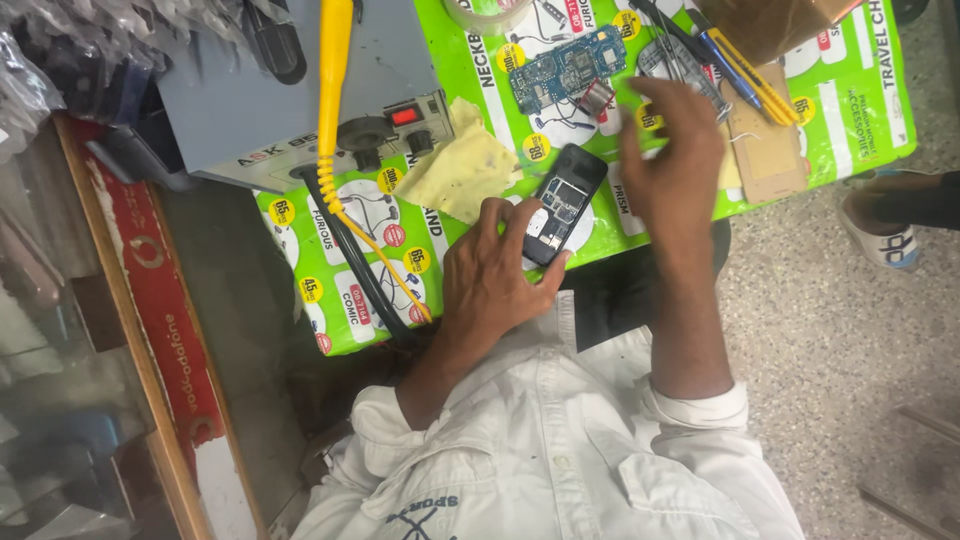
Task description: The person uses a soldering iron on a small circuit board, then disassembles a feature phone with a screwdriver, removes the battery, and reassembles the phone. The work is performed on a cluttered workbench with various tools and parts visible.
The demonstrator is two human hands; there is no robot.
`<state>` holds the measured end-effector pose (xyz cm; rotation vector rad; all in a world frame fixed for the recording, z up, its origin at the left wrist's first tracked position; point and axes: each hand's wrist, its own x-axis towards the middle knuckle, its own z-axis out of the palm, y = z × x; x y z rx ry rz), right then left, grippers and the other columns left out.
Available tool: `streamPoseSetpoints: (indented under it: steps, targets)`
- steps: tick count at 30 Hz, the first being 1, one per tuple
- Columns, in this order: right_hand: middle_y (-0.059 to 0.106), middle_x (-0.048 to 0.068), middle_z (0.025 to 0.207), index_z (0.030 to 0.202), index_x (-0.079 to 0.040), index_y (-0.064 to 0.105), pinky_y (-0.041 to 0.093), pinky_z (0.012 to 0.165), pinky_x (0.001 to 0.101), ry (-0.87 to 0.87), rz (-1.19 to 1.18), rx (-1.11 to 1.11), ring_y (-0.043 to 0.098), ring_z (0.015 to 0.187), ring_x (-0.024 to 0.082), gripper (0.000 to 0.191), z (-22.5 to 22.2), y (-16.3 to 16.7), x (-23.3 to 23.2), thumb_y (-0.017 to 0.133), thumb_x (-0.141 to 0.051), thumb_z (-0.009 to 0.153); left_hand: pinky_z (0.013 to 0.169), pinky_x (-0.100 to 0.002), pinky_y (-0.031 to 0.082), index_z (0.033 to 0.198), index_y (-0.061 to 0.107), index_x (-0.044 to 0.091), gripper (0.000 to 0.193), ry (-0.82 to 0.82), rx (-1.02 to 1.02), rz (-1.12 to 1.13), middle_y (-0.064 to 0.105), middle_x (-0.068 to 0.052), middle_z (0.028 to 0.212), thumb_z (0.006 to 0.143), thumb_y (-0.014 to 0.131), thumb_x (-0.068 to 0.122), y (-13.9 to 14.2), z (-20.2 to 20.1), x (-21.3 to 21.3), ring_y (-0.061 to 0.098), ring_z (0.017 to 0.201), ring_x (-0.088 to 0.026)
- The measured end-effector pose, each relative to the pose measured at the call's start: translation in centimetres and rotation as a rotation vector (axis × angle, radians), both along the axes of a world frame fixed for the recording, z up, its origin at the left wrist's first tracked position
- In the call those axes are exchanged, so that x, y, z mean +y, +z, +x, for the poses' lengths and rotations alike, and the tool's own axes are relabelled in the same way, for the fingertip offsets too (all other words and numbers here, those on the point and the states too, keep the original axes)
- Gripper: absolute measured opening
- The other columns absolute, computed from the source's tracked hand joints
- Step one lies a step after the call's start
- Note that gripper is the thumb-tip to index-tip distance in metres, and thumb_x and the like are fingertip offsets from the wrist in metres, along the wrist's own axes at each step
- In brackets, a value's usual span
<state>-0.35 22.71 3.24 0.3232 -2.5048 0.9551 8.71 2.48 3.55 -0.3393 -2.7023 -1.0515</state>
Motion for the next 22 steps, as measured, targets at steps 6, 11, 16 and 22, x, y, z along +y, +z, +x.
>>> streamPoseSetpoints:
  steps: [6,11,16,22]
  targets:
    - [0.067,0.018,0.123,0.125,0.001,0.068,0.047,0.097,0.0484,-0.213,0.361,0.070,0.057,0.110,0.041,0.038,-3.1,-1.8,7.1,0.062,0.008,0.088,0.064,-0.044,0.052,0.105,0.059,0.009,0.048,0.016,0.004,-0.010,0.060,-0.009,0.094,0.080,0.088,0.037,-0.6,0.1,0.4,0.066,0.076,-0.031]
    - [0.065,0.020,0.120,0.116,-0.002,0.070,0.044,0.094,0.0503,-0.180,0.349,0.059,0.054,0.107,0.043,0.025,-3.5,-2.8,7.8,0.066,0.007,0.093,0.068,-0.044,0.050,0.102,0.057,0.007,0.053,-0.096,0.045,0.080,0.063,-0.008,0.092,0.076,0.091,0.040,-0.4,0.5,0.0,0.066,0.077,-0.031]
    - [0.062,0.019,0.113,0.105,-0.003,0.067,0.043,0.096,0.0500,-0.150,0.349,0.093,0.054,0.110,0.042,0.012,-4.2,-3.2,7.2,0.068,0.003,0.094,0.079,-0.043,0.049,0.113,0.065,0.011,0.045,-0.197,0.096,0.041,0.065,-0.006,0.106,0.079,0.087,0.029,-0.5,0.8,-0.8,0.068,0.090,-0.028]
    - [0.059,0.019,0.116,0.111,-0.005,0.066,0.044,0.099,0.0501,-0.130,0.384,0.055,0.055,0.115,0.040,0.018,-4.5,-4.4,7.4,0.065,-0.002,0.093,0.095,-0.044,0.046,0.117,0.063,0.013,0.043,-0.328,0.139,-0.046,0.058,-0.006,0.119,0.085,0.087,0.027,-1.5,0.9,-1.5,0.061,0.112,-0.026]
